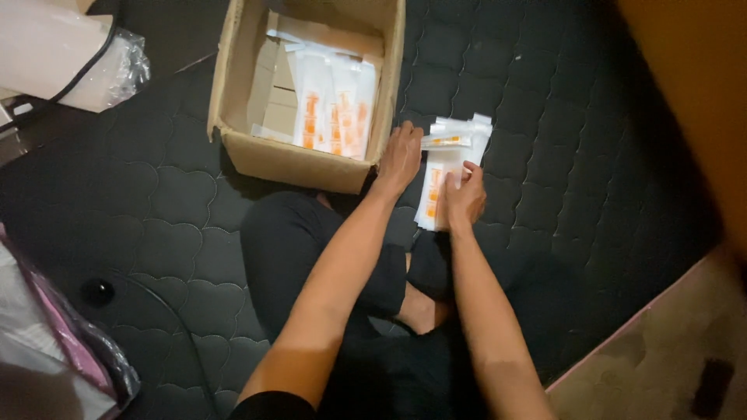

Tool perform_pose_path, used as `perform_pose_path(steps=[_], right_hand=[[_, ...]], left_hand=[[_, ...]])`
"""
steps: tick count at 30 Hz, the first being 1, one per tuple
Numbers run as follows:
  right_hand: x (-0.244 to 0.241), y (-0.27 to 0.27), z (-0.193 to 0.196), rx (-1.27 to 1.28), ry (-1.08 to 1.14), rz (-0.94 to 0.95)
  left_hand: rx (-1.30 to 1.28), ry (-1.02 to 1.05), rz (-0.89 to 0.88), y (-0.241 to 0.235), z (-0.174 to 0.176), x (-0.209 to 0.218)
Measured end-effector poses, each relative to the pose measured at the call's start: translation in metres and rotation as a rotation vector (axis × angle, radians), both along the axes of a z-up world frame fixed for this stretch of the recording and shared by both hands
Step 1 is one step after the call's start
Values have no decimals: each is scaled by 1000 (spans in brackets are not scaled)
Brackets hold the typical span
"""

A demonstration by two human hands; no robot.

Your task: The person removes small white packets from a cardboard box by hand and organizes them into a stack on a padded floor mat.

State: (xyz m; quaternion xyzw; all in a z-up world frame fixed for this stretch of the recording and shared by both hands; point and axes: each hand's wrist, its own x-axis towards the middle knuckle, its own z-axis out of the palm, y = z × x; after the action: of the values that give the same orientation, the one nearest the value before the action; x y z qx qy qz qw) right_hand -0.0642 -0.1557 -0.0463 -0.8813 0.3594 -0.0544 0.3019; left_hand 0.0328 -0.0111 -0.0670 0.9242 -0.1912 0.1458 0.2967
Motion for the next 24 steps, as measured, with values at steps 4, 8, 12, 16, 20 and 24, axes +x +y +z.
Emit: perform_pose_path(steps=[4,8,12,16,20,24], right_hand=[[-6,7,4,-65,-36,-8],[-4,8,2,-27,-47,-82],[-8,8,4,44,-334,-197],[-8,-16,-21,176,-310,-491],[-5,-42,-57,217,-411,-679],[-5,-36,-38,339,-356,-753]], left_hand=[[46,-64,-4,-4,-1,-4],[143,-165,-15,-4,10,-4],[222,-148,-24,-2,27,-13],[147,-24,-125,-10,62,-19],[-174,-358,-156,-18,110,-17],[-569,-470,25,14,191,7]])
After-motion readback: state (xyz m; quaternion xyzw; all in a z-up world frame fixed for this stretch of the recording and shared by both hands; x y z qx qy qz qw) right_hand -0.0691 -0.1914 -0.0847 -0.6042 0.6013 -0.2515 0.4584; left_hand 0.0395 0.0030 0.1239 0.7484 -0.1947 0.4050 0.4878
